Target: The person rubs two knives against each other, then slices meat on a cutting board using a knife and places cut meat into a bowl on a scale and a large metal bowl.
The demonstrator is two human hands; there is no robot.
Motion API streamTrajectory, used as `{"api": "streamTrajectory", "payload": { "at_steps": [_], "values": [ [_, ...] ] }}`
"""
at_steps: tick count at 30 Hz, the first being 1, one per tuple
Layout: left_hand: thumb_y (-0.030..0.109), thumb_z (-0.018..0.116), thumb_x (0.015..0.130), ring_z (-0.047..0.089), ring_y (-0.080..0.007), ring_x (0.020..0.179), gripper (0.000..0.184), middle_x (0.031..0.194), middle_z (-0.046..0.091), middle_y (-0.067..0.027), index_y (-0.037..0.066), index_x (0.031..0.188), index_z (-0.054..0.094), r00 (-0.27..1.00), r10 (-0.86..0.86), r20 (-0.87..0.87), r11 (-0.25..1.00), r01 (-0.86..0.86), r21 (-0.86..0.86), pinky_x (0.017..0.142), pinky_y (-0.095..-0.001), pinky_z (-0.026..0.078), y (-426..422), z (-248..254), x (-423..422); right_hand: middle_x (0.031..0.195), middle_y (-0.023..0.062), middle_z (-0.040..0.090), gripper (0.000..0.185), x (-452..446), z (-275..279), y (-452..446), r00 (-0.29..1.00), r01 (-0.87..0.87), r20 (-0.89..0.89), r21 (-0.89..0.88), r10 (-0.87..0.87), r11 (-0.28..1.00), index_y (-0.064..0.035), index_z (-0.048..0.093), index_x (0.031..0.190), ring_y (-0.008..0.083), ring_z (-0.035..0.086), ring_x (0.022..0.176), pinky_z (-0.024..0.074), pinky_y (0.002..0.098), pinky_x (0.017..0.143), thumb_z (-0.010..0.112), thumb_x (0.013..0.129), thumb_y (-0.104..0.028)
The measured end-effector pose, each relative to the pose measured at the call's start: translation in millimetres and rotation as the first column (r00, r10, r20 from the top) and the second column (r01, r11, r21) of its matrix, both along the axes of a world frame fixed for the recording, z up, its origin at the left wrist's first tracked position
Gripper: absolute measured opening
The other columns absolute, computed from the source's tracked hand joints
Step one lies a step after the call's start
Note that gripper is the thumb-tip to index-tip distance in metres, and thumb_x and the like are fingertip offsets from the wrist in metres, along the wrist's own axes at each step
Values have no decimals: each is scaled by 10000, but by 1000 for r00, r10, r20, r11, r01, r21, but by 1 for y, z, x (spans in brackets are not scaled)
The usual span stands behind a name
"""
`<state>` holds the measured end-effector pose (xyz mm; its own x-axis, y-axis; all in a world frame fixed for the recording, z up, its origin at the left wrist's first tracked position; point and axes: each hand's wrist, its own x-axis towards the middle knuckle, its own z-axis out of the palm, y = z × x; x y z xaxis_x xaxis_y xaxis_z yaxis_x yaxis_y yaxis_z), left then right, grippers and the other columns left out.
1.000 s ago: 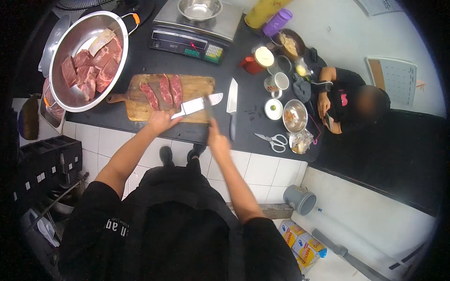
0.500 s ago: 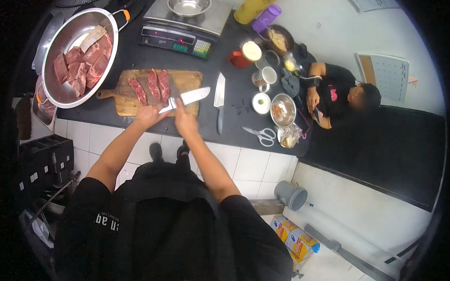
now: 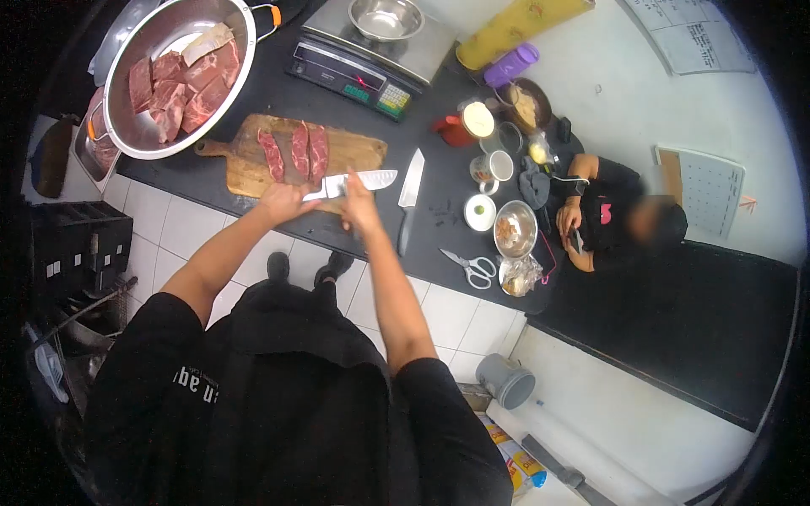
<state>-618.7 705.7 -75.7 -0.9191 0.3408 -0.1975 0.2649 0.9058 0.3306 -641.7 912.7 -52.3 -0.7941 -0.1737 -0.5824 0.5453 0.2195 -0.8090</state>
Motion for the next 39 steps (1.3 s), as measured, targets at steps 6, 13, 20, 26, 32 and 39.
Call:
{"api": "streamTrajectory", "payload": {
  "at_steps": [6, 13, 20, 26, 32, 39],
  "values": [
    [549, 507, 894, 669, -310, 609, 492, 682, 669, -150, 109, 1046, 665, 980, -40, -194, 994, 58, 88, 553, -434, 529, -8, -17, -3, 658, 36, 512, 398, 62, 2, 63, 943, 195, 316, -278, -102, 940, -71, 484, 1047, 131, 420, 398, 411, 307, 364, 419, 998, -461],
    [555, 484, 903, 674, -329, 635, 496, 696, 672, -164, 120, 1074, 649, 997, -24, -72, 998, 29, 64, 579, -440, 537, -6, -18, -4, 541, 116, 548, 591, 77, -18, 48, 988, -31, -108, 554, 110, 832, -1, 548, 693, 192, 547, 424, 415, 352, 359, 421, 986, -498],
    [545, 502, 898, 673, -329, 634, 498, 699, 672, -163, 109, 1088, 649, 995, -21, -96, 999, 26, 46, 572, -439, 537, -6, -20, -6, 788, 319, 625, 598, 6, -15, 65, 969, 5, -185, 678, 164, 735, 89, 603, 829, 445, 641, 811, 472, 518, 709, 388, 1000, -442],
    [518, 537, 890, 668, -323, 615, 449, 689, 669, -156, 106, 1022, 657, 997, -16, -79, 998, 20, 58, 562, -438, 534, -5, -26, -3, 521, 112, 529, 560, 102, -21, 49, 994, 16, -103, 535, 47, 845, -8, 525, 717, 153, 468, 332, 360, 329, 297, 380, 1004, -467],
    [530, 518, 898, 665, -325, 601, 468, 663, 661, -157, 103, 1044, 644, 984, -5, -177, 993, 26, 114, 557, -432, 535, -5, -32, 0, 755, 298, 638, 604, -32, -45, 72, 944, 107, -281, 755, 172, 647, 84, 615, 888, 409, 661, 648, 514, 485, 600, 361, 1005, -452],
    [543, 505, 899, 671, -321, 617, 482, 700, 672, -167, 117, 1083, 634, 998, -16, -65, 1000, 18, 26, 553, -427, 538, -1, -21, 0, 530, 131, 534, 517, 123, -30, 57, 992, -4, -99, 563, 73, 826, 31, 540, 802, 189, 501, 349, 377, 346, 312, 384, 1012, -415]
  ]
}}
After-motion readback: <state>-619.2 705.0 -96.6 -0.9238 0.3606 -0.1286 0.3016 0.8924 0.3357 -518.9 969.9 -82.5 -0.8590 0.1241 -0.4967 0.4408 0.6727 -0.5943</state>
